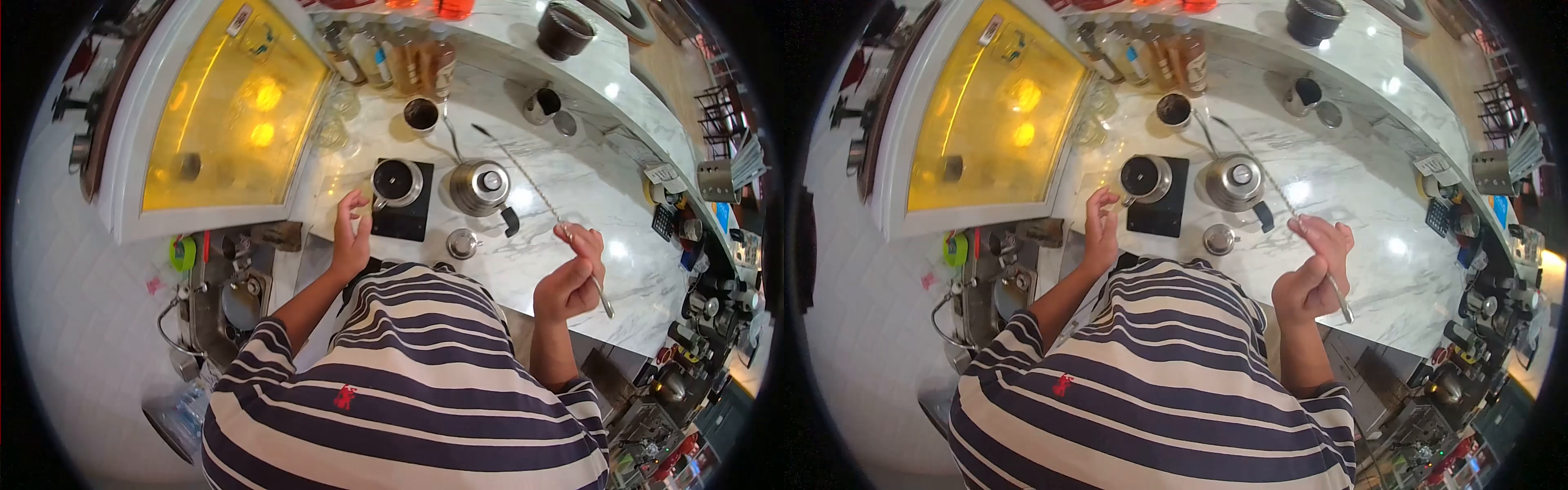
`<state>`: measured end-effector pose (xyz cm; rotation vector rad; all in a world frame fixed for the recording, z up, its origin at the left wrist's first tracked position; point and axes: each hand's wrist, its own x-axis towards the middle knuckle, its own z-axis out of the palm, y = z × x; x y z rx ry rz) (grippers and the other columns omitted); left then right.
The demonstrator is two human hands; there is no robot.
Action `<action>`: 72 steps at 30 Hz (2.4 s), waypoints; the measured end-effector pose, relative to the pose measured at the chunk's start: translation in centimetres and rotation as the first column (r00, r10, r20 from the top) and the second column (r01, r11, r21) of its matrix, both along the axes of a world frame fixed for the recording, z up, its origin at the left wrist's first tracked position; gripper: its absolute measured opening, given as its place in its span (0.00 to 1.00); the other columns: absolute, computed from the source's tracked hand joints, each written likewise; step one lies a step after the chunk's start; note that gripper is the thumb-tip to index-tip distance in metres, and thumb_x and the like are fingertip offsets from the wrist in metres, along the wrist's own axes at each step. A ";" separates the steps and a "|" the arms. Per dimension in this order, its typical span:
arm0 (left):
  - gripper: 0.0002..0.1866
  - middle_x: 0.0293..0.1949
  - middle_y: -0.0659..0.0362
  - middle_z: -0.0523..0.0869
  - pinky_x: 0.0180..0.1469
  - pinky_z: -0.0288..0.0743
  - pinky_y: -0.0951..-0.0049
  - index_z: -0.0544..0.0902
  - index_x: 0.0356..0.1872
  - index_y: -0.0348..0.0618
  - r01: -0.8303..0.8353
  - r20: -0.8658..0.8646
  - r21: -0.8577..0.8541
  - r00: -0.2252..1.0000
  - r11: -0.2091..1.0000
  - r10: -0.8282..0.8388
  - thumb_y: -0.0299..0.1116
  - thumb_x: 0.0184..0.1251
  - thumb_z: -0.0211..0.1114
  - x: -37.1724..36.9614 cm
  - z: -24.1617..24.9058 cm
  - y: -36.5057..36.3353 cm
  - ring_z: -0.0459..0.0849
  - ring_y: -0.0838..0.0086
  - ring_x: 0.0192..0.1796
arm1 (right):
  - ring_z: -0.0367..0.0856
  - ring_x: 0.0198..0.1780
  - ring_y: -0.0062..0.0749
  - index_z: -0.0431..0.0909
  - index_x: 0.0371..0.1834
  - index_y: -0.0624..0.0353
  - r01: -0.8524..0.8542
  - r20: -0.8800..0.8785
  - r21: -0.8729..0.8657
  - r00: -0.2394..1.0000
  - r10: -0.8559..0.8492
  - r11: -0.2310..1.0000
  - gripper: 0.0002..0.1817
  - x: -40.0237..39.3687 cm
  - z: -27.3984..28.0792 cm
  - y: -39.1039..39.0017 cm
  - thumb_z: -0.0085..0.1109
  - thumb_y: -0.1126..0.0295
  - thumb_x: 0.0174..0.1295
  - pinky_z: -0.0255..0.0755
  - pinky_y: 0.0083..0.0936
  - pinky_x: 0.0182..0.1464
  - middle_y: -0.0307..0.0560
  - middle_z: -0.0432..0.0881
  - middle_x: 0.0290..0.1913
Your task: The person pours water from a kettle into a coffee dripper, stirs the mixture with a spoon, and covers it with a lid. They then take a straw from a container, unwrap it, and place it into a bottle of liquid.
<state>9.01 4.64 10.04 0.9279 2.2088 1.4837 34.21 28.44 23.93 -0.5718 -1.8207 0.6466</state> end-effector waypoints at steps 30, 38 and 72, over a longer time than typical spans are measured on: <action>0.14 0.42 0.59 0.89 0.56 0.77 0.75 0.85 0.47 0.34 0.280 0.414 0.054 0.867 0.958 -0.277 0.37 0.85 0.58 -2.9 -1.3 2.2 0.85 0.78 0.47 | 0.90 0.50 0.37 0.84 0.47 0.56 -0.099 0.315 0.051 0.946 0.078 0.994 0.07 -7.8 -2.2 -11.6 0.63 0.79 0.69 0.62 0.45 0.64 0.42 0.91 0.42; 0.15 0.41 0.59 0.90 0.53 0.77 0.74 0.85 0.45 0.35 0.359 0.371 0.024 0.864 0.933 -0.342 0.38 0.84 0.59 -3.9 0.4 2.0 0.84 0.78 0.46 | 0.90 0.52 0.39 0.82 0.45 0.57 -0.102 0.350 0.084 0.934 0.067 0.991 0.05 -8.6 -2.2 -13.1 0.61 0.79 0.70 0.60 0.46 0.67 0.44 0.90 0.43; 0.13 0.38 0.61 0.88 0.49 0.78 0.74 0.85 0.52 0.38 0.337 0.368 -0.008 0.877 0.941 -0.311 0.36 0.77 0.68 -5.3 1.4 1.0 0.83 0.78 0.41 | 0.88 0.49 0.39 0.82 0.46 0.57 -0.106 0.367 -0.003 0.925 0.100 0.994 0.05 -7.8 0.1 -11.7 0.58 0.78 0.73 0.64 0.44 0.66 0.46 0.89 0.44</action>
